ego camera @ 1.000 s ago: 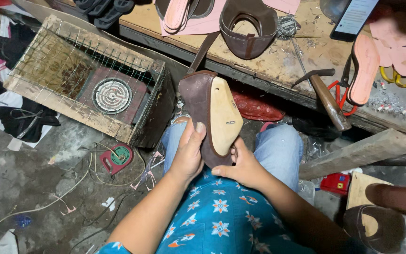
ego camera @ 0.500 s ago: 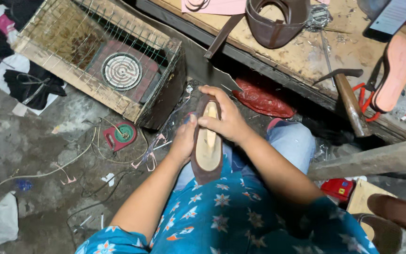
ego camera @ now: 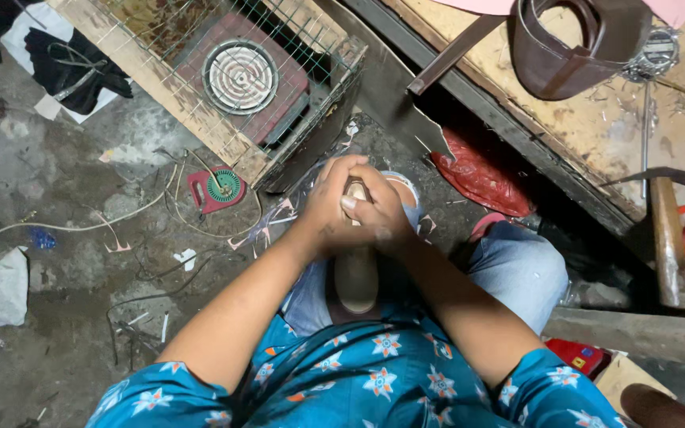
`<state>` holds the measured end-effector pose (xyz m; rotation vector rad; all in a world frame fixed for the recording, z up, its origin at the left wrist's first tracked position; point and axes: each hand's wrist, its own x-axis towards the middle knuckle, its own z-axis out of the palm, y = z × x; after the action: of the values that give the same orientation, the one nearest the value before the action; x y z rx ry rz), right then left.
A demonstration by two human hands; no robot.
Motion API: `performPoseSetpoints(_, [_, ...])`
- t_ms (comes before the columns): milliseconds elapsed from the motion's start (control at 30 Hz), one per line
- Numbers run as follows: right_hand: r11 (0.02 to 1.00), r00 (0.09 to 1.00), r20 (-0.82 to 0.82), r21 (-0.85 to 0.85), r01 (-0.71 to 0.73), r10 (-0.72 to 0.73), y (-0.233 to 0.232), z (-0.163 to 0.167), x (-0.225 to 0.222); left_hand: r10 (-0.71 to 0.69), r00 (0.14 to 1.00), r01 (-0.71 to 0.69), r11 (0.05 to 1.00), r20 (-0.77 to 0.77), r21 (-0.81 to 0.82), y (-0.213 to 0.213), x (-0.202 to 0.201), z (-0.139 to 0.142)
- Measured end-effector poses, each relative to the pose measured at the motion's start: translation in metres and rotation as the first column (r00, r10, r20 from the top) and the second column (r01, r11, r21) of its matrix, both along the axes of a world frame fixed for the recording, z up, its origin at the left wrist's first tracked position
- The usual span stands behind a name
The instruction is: The person sits on the floor and uses a hammer and a curved metal tool to attach a brown strap to a slipper sole. They repeatedly position the tool and strike it with the hammer to secure the strap, then inspect the slipper and continue hammering along the edge.
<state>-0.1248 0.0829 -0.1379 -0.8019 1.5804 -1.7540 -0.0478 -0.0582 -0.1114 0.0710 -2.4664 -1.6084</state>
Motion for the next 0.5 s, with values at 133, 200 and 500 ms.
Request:
performPoseSetpoints(133, [0.995, 0.991, -0.136, 0.1, 0.006, 0.008, 0.005, -0.002, -0.003, 0.073, 0.996, -0.072, 0.997, -0.059, 0.02, 0.008, 0.002, -0.014])
performPoseSetpoints(200, [0.992, 0.979, -0.205, 0.119, 0.038, -0.013, 0.006, 0.0, -0.002, 0.074, 0.995, -0.072, 0.997, -0.072, 0.028, 0.009, 0.001, -0.02])
performPoseSetpoints(500, [0.986, 0.919, -0.387, 0.109, 0.125, -0.074, 0.013, -0.012, -0.002, 0.075, 0.991, -0.076, 0.997, -0.111, -0.006, 0.018, 0.005, -0.031])
